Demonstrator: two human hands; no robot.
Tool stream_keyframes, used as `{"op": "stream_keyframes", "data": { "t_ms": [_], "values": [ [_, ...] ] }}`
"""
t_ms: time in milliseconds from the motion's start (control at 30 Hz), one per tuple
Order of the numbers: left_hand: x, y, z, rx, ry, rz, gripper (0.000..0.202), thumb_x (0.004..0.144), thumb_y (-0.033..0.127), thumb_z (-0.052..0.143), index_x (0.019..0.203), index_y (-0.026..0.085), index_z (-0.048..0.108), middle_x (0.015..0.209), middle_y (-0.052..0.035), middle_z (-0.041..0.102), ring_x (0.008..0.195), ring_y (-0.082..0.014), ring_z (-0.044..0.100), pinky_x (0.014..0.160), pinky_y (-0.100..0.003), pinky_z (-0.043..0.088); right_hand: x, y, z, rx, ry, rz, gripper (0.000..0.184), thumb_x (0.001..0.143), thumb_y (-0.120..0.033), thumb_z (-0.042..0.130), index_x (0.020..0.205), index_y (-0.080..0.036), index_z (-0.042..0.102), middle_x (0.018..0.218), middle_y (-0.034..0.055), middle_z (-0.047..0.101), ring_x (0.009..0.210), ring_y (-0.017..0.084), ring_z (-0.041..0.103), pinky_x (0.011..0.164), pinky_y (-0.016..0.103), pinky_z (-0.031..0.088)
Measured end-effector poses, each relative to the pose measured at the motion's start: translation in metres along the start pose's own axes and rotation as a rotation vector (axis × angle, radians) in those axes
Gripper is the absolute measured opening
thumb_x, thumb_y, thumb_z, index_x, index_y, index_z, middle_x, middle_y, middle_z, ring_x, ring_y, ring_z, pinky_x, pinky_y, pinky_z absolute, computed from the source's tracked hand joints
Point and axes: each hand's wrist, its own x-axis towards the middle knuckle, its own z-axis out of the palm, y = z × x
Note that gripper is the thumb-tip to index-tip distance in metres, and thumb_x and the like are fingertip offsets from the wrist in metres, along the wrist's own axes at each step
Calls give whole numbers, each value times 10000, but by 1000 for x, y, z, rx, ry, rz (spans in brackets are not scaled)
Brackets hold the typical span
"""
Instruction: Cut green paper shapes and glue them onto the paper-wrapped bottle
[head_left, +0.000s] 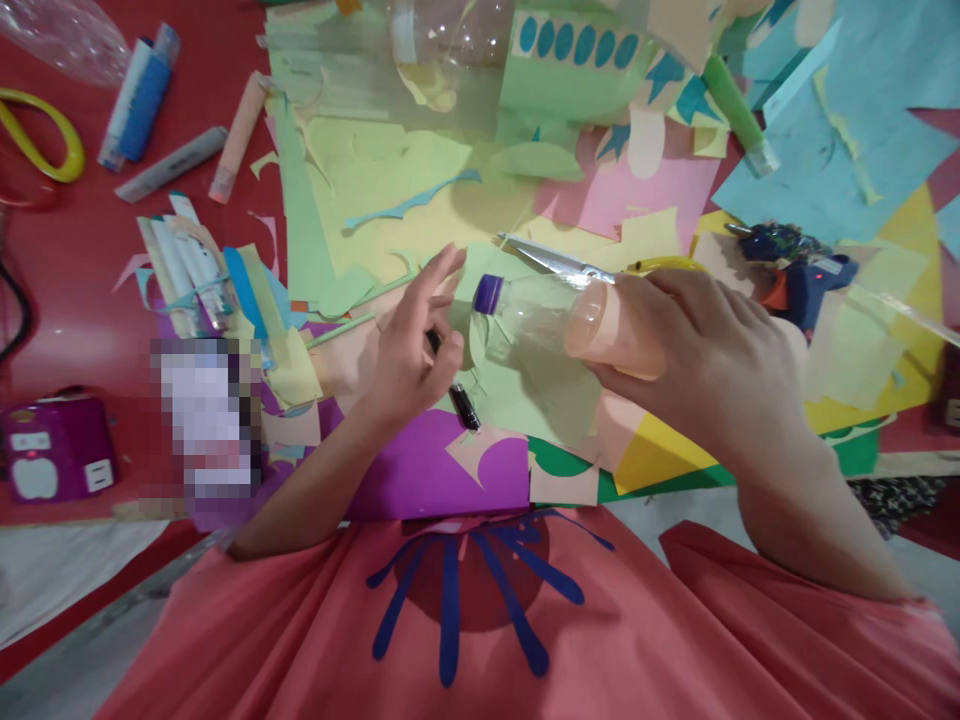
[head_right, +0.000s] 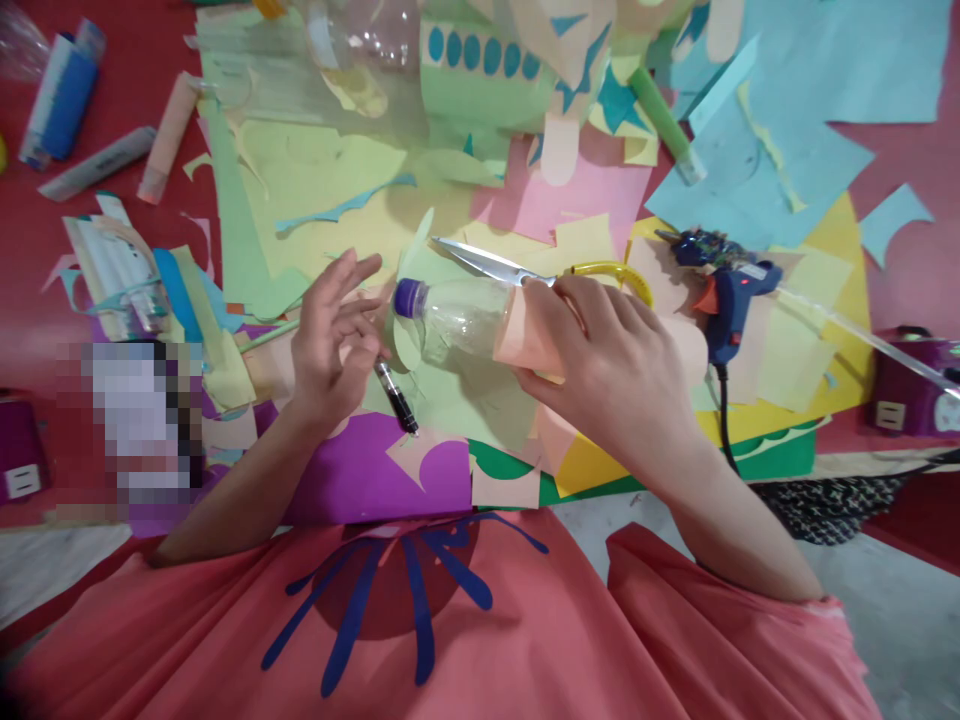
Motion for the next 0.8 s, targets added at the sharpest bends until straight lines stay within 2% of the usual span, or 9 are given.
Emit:
{"op": "stream_keyframes", "data": {
  "t_ms": [67,167,300,500,700,800],
  "values": [
    [0,2,-2,-48,40,-35,458,1026,470,350,1433,304,478,1335,-73,672,956,-199,719,924,-420,590,-1,0,0,-9,-5,21,412,918,-384,575,1289,-207,590,1088,148,707,976,340,699,740,435,558],
    [2,4,-3,-54,55,-9,399,1033,420,352,1281,285,634,1208,-58,741,1056,-226,706,932,-431,583,-2,-3,-2,-19,0,26,414,913,-408,580,1263,-188,601,1066,153,717,909,326,712,673,410,555],
    [3,6,-2,-36,40,59,406,1035,374,350,1312,300,637,1265,-49,731,1189,-242,670,999,-451,556,-8,-9,-2,33,-25,55,433,921,-449,576,1251,-171,612,1037,148,725,875,310,719,600,364,532],
    [4,6,-2,-48,-4,124,408,1033,330,375,1364,279,608,1294,-71,708,1211,-237,653,1004,-424,546,-19,-20,0,97,3,66,498,919,-570,563,1191,-157,623,1003,146,739,752,268,706,516,334,478],
    [3,6,-3,-81,1,-8,427,1029,414,356,1262,245,671,1251,-68,722,1179,-240,656,1023,-428,533,-25,-28,12,129,-60,174,555,908,-648,511,1178,-170,594,987,138,720,734,257,688,506,326,483],
    [3,5,-2,-101,-4,-69,438,1022,433,351,1197,236,700,1215,-69,733,1161,-242,660,1007,-423,541,-25,-29,18,142,-38,178,553,915,-644,506,1165,-159,598,960,140,714,753,265,692,526,334,500]
  ]
}}
